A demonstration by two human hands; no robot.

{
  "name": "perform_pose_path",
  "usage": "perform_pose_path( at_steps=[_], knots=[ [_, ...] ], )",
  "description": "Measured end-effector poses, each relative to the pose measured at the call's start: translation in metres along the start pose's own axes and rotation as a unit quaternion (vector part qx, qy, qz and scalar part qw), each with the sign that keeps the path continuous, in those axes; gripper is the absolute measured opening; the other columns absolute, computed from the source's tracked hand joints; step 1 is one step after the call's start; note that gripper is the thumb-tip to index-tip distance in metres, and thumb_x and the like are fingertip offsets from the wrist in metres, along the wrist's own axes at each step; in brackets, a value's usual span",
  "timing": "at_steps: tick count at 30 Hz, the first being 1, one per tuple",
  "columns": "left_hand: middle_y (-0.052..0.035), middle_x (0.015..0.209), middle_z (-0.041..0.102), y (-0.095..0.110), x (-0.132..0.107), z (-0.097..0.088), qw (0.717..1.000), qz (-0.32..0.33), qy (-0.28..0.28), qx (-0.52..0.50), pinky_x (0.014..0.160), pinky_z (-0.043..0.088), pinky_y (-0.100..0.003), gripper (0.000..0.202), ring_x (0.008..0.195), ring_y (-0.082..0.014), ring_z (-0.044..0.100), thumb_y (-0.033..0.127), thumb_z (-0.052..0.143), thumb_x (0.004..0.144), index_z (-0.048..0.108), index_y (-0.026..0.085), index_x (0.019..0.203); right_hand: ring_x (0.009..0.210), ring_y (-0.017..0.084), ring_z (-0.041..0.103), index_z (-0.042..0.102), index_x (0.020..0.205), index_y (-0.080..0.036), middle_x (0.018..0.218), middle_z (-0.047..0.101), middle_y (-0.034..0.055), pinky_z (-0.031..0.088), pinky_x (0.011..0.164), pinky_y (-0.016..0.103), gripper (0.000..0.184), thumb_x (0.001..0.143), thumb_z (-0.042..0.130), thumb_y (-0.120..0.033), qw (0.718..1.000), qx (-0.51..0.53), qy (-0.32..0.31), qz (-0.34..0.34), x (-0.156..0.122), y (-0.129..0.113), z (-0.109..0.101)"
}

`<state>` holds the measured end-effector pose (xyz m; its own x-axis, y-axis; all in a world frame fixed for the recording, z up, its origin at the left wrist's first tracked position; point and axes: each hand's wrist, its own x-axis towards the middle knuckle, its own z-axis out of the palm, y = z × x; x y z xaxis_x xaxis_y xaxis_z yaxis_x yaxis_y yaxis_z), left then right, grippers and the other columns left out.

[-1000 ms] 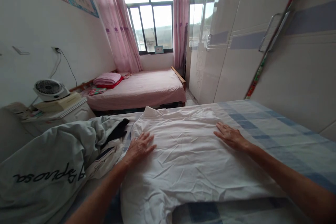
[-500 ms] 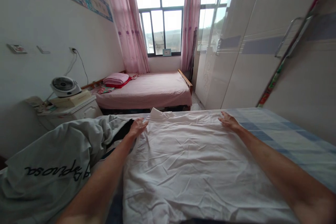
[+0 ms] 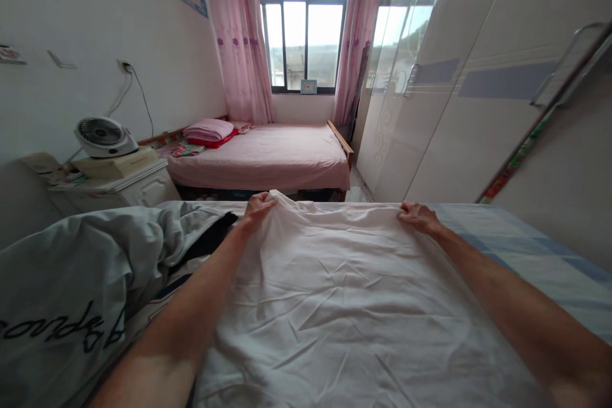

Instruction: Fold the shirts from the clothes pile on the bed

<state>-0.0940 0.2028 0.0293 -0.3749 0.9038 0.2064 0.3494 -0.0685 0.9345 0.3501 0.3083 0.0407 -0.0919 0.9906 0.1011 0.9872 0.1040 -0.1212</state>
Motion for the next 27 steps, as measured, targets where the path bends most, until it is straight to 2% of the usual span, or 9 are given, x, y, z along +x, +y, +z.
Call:
perform_pose_path(
  at_steps=[4,7,10,12,14,16,18,22,27],
  knots=[
    [-0.0044,0.083,0.065,0.008,0.005,-0.003,0.984,0.081,0.099,0.120,0.071,0.042,-0.023,0.027,0.078,-0.0146,0.057,0.034,0.052,0.083,0.065,0.011,0.089,0.087,0.022,0.061,0.062,0.101,-0.020,0.098,0.068,0.0086,0.041,0.069,0.029,0.034,0.078,0.044,-0.038,0.997,0.030,0.058,0.036,0.010,-0.006,-0.007],
    [-0.0104,0.101,0.065,0.009,0.004,-0.001,0.959,0.060,0.136,0.240,0.083,0.042,-0.028,0.029,0.095,-0.0201,0.058,0.026,0.048,0.085,0.065,0.012,0.104,0.092,0.024,0.060,0.063,0.101,-0.020,0.098,0.068,0.0095,0.042,0.077,0.035,0.030,0.079,0.045,-0.032,0.996,0.019,0.080,0.043,0.015,-0.017,-0.009],
    [-0.0169,0.110,0.063,0.008,-0.002,0.005,0.936,0.012,0.146,0.320,0.087,0.043,-0.040,0.036,0.104,-0.0302,0.058,0.019,0.051,0.081,0.062,0.013,0.115,0.112,0.028,0.052,0.059,0.114,-0.019,0.117,0.061,0.0131,0.039,0.089,0.045,0.037,0.081,0.044,-0.028,0.993,0.002,0.111,0.035,0.007,-0.035,-0.006],
    [-0.0201,0.122,0.057,0.011,-0.012,0.012,0.920,0.034,0.140,0.365,0.094,0.039,-0.046,0.045,0.117,-0.0354,0.049,0.017,0.055,0.077,0.058,0.013,0.121,0.127,0.028,0.039,0.050,0.129,-0.018,0.136,0.049,0.0136,0.034,0.098,0.047,0.047,0.085,0.043,-0.033,0.992,-0.001,0.126,-0.029,-0.009,-0.054,-0.002],
    [-0.0175,0.134,0.050,0.018,-0.028,0.022,0.892,0.116,0.077,0.430,0.104,0.031,-0.046,0.049,0.130,-0.0335,0.037,0.020,0.054,0.079,0.053,0.014,0.128,0.135,0.026,0.029,0.041,0.138,-0.018,0.146,0.038,0.0113,0.027,0.106,0.045,0.056,0.088,0.039,-0.042,0.982,0.000,0.109,-0.153,-0.032,-0.076,0.003],
    [-0.0114,0.140,0.046,0.023,-0.050,0.029,0.856,0.215,-0.043,0.468,0.109,0.026,-0.045,0.046,0.135,-0.0286,0.031,0.030,0.047,0.086,0.050,0.020,0.131,0.139,0.024,0.022,0.038,0.141,-0.021,0.150,0.031,0.0076,0.022,0.110,0.043,0.058,0.090,0.033,-0.049,0.961,0.009,0.067,-0.268,-0.057,-0.097,0.010],
    [-0.0067,0.144,0.041,0.022,-0.072,0.030,0.831,0.263,-0.142,0.470,0.110,0.023,-0.047,0.047,0.137,-0.0263,0.028,0.042,0.040,0.091,0.047,0.025,0.135,0.140,0.022,0.019,0.034,0.143,-0.026,0.152,0.027,0.0043,0.020,0.111,0.043,0.059,0.092,0.026,-0.053,0.946,0.018,0.014,-0.322,-0.076,-0.106,0.019],
    [-0.0099,0.146,0.039,-0.001,-0.097,-0.004,0.831,0.183,-0.172,0.497,0.111,0.023,-0.045,0.053,0.136,-0.0270,0.030,0.048,0.035,0.092,0.045,0.020,0.136,0.140,0.023,0.019,0.034,0.144,-0.021,0.152,0.025,0.0063,0.018,0.112,0.044,0.061,0.092,0.020,-0.052,0.966,-0.024,-0.047,-0.254,-0.081,-0.080,0.038],
    [-0.0140,0.133,0.053,-0.013,-0.103,-0.061,0.876,0.079,-0.078,0.470,0.105,0.033,-0.034,0.045,0.126,-0.0234,0.045,0.035,0.033,0.093,0.052,0.013,0.128,0.139,0.023,0.023,0.034,0.144,-0.018,0.151,0.027,0.0075,0.018,0.112,0.043,0.062,0.092,0.019,-0.049,0.984,-0.058,-0.007,-0.169,-0.056,-0.034,0.054]
  ],
)
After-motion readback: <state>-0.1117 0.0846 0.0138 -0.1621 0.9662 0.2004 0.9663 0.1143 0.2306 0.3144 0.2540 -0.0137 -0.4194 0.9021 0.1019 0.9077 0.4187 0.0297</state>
